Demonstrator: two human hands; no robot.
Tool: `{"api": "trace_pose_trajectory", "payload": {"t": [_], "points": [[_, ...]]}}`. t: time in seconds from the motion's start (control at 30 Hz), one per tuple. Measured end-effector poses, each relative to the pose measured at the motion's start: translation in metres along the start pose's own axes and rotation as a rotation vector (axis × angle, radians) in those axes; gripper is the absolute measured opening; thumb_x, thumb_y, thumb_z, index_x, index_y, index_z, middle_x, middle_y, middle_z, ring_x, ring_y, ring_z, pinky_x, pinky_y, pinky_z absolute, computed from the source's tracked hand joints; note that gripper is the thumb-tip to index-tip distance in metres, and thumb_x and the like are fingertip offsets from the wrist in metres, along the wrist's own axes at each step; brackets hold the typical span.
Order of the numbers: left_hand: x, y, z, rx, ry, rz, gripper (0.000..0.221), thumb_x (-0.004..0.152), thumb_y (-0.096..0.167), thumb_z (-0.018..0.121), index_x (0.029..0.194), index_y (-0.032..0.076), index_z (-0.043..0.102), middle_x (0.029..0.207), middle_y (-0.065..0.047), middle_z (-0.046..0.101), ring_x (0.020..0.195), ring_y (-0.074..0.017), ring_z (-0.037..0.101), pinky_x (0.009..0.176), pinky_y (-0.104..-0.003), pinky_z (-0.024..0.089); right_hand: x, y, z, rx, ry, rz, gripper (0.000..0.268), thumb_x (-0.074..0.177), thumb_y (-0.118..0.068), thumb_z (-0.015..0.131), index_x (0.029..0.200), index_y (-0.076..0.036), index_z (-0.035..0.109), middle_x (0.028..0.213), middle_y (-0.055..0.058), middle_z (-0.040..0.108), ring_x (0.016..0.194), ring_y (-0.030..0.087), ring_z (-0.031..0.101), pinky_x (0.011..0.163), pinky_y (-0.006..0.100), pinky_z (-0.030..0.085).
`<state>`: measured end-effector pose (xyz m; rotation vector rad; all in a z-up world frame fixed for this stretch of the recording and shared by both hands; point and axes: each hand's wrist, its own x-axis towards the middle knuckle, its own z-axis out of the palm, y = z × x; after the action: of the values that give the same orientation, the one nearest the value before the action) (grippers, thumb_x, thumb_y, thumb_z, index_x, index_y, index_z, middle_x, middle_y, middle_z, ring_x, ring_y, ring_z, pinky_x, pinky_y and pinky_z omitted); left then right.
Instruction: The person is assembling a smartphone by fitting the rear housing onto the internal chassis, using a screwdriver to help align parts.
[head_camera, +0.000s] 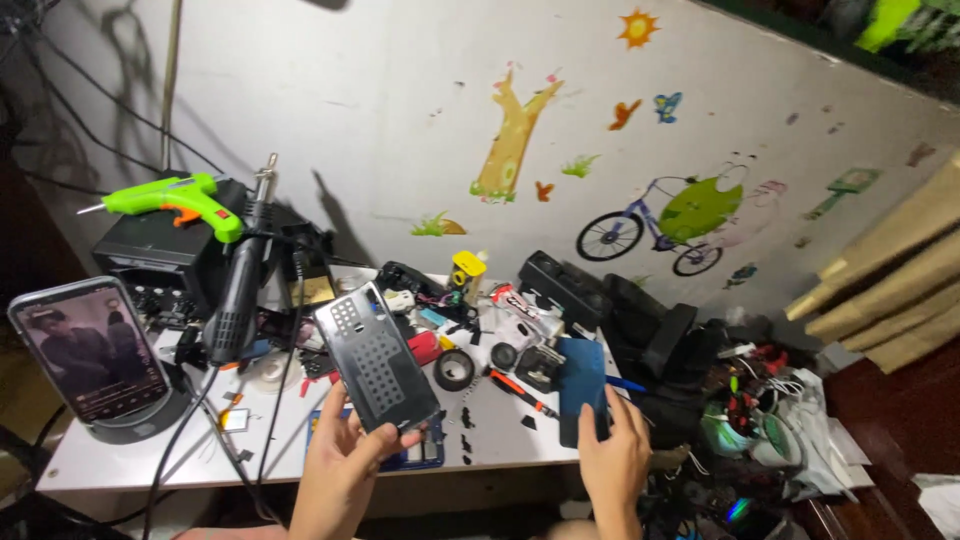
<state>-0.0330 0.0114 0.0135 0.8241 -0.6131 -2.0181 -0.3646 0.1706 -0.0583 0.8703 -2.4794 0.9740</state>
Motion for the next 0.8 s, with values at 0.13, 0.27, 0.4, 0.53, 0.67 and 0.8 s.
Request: {"api": "trace_pose_trajectory", "payload": {"t": [0.13,0.27,0.4,0.53,0.67,0.8], "points": [[0.013,-0.009,-0.021,-0.052,-0.196,0.101,0.078,0.091,-0.001,0.077,0.164,0.005,0.05,0.117,-0.04,0.081,0.091,-0.0507,0.084,0.08,-0.052,0.068,-0.004,0.002,0.01,0.026,0.101,-0.064,0.05,0.099,-0.024,0.081,0.146,-0.01,0.082,0.146,0.009,0.077,0.113,0.029,0.074,0.095,0.042,0.064],[0.019,-0.01,-0.032,-0.048,-0.25,0.066,0.091,0.093,0.005,0.078,0.176,0.013,0.04,0.121,-0.038,0.082,0.077,-0.04,0.081,0.077,-0.05,0.069,-0.009,0.0,0.013,-0.054,0.3,-0.282,0.043,0.102,-0.015,0.086,0.142,-0.001,0.085,0.142,0.014,0.075,0.121,0.032,0.075,0.115,0.05,0.053],[0.02,-0.011,-0.038,-0.037,-0.227,0.094,0.078,0.097,0.0,0.072,0.171,0.009,0.047,0.106,-0.036,0.085,0.073,-0.0432,0.082,0.071,-0.049,0.07,-0.017,-0.04,0.012,-0.045,0.316,-0.419,0.031,0.106,-0.014,0.085,0.136,-0.004,0.088,0.133,0.015,0.079,0.12,0.033,0.075,0.103,0.05,0.051],[0.018,-0.01,-0.041,-0.061,-0.254,0.046,0.075,0.099,-0.002,0.07,0.17,0.007,0.047,0.111,-0.032,0.087,0.079,-0.0436,0.084,0.072,-0.05,0.075,-0.018,-0.057,0.029,-0.046,0.114,-0.56,0.032,0.099,-0.016,0.086,0.131,-0.014,0.087,0.126,0.004,0.081,0.108,0.028,0.069,0.101,0.043,0.054],[0.007,0.009,-0.034,-0.079,-0.156,-0.13,0.078,0.097,-0.004,0.068,0.171,0.013,0.048,0.124,-0.037,0.088,0.096,-0.0522,0.088,0.086,-0.06,0.078,-0.015,-0.049,0.044,-0.259,-0.208,-0.499,0.043,0.097,-0.024,0.08,0.141,-0.028,0.082,0.132,-0.011,0.081,0.111,0.026,0.065,0.088,0.045,0.051],[0.004,0.012,-0.033,-0.082,-0.14,-0.149,0.075,0.098,-0.003,0.069,0.17,0.013,0.05,0.116,-0.036,0.086,0.097,-0.0537,0.087,0.084,-0.062,0.078,-0.011,-0.054,0.043,-0.257,-0.267,-0.481,0.044,0.101,-0.023,0.078,0.144,-0.031,0.08,0.128,-0.011,0.083,0.11,0.024,0.067,0.089,0.042,0.049]]}}
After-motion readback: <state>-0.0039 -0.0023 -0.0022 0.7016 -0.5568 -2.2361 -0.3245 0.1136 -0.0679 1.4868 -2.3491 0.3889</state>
